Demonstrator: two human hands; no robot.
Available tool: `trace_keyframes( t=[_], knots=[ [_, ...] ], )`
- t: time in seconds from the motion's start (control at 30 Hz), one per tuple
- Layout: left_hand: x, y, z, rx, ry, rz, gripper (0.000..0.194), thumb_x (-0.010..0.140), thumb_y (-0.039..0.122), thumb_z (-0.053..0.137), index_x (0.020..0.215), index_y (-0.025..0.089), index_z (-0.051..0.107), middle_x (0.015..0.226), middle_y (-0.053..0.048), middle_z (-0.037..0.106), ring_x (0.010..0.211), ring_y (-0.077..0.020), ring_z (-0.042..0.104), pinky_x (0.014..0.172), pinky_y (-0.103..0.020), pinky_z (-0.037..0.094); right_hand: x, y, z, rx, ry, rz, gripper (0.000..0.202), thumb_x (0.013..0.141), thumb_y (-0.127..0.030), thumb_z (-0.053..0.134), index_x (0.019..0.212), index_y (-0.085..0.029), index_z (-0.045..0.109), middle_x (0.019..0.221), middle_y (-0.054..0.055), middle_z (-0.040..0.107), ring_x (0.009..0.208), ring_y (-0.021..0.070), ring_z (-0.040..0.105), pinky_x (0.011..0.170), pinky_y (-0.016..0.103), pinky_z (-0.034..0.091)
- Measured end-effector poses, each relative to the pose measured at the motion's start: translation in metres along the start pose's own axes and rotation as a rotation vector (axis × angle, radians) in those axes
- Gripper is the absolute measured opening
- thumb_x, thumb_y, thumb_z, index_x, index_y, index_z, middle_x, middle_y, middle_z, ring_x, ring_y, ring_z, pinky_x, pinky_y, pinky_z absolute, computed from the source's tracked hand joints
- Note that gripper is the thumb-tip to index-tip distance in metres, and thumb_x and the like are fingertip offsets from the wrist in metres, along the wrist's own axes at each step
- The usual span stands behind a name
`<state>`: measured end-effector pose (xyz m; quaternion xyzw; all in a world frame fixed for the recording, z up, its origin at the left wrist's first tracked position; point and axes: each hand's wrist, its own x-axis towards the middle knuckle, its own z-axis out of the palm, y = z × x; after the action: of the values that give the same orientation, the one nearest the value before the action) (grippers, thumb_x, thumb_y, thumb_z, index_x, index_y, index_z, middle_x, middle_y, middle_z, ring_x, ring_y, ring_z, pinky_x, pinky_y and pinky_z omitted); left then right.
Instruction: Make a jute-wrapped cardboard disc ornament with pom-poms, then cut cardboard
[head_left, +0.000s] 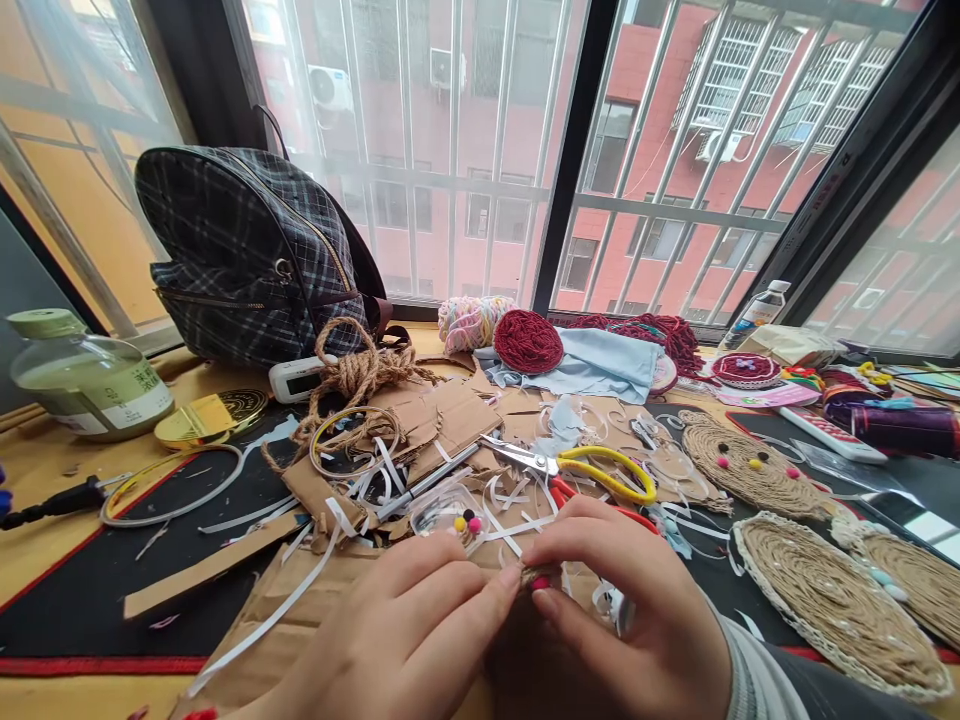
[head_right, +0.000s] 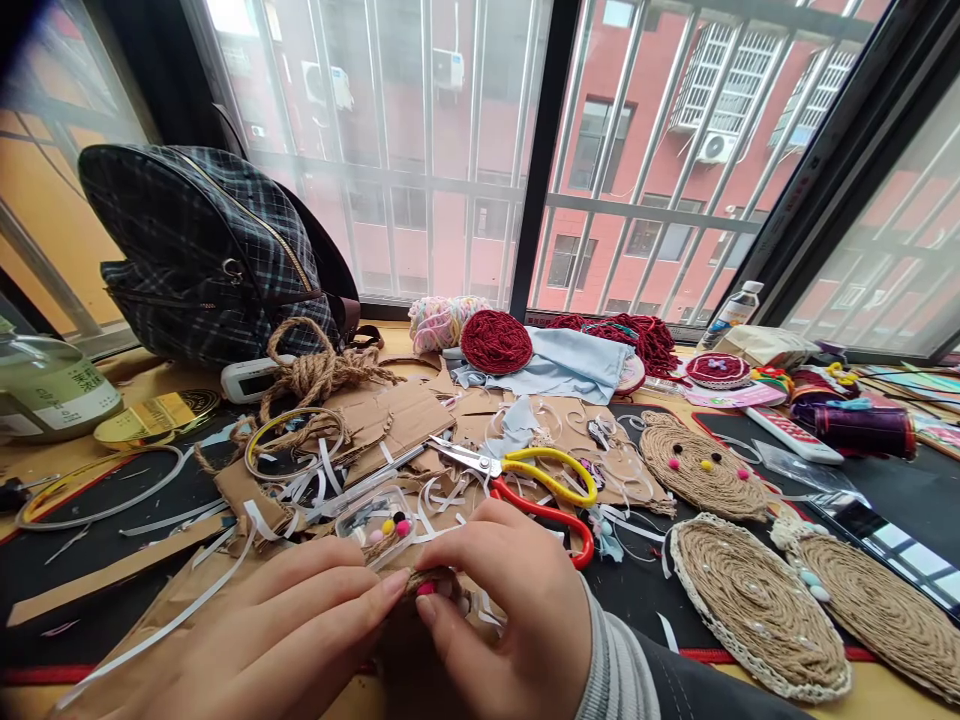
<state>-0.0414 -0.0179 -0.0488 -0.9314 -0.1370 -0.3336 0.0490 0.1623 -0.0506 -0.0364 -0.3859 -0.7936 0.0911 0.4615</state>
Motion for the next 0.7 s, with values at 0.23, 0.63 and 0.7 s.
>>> trace_keyframes(
  t=[0.23, 0.63, 0.7],
  knots=[
    [0.001, 0.002, 0.000, -0.027, -0.022, -0.015, 0.032, 0.090, 0.012, 0.037, 0.115, 0.015, 0.056, 0.091, -0.007, 0.070, 0.086, -0.0172, 0.063, 0.082, -0.028, 0.052, 0.000, -0.002, 0.003, 0.104, 0.070, 0.038, 0.016, 0.071, -0.005, 0.057, 0.078, -0.019, 0.060, 0.065, 0.001, 0.063, 0.062, 0.0137, 0.055, 0.058, 0.024, 0.047],
    [0.014, 0.001, 0.000, -0.082, 0.058, -0.170, 0.031, 0.081, 0.001, 0.040, 0.100, 0.016, 0.059, 0.088, -0.005, 0.068, 0.082, -0.0138, 0.063, 0.079, -0.024, 0.053, 0.000, 0.019, -0.008, 0.070, -0.088, -0.017, 0.027, 0.079, -0.020, 0.059, 0.105, -0.019, 0.063, 0.088, 0.006, 0.069, 0.081, 0.0174, 0.062, 0.070, 0.028, 0.051],
    [0.015, 0.002, 0.000, -0.087, 0.080, -0.169, 0.030, 0.082, 0.002, 0.040, 0.100, 0.017, 0.058, 0.090, -0.005, 0.069, 0.082, -0.0135, 0.064, 0.075, -0.021, 0.053, 0.002, 0.019, -0.007, 0.071, -0.093, -0.010, 0.023, 0.079, -0.017, 0.058, 0.102, -0.019, 0.064, 0.082, 0.005, 0.070, 0.076, 0.0161, 0.063, 0.068, 0.027, 0.051]
  ],
)
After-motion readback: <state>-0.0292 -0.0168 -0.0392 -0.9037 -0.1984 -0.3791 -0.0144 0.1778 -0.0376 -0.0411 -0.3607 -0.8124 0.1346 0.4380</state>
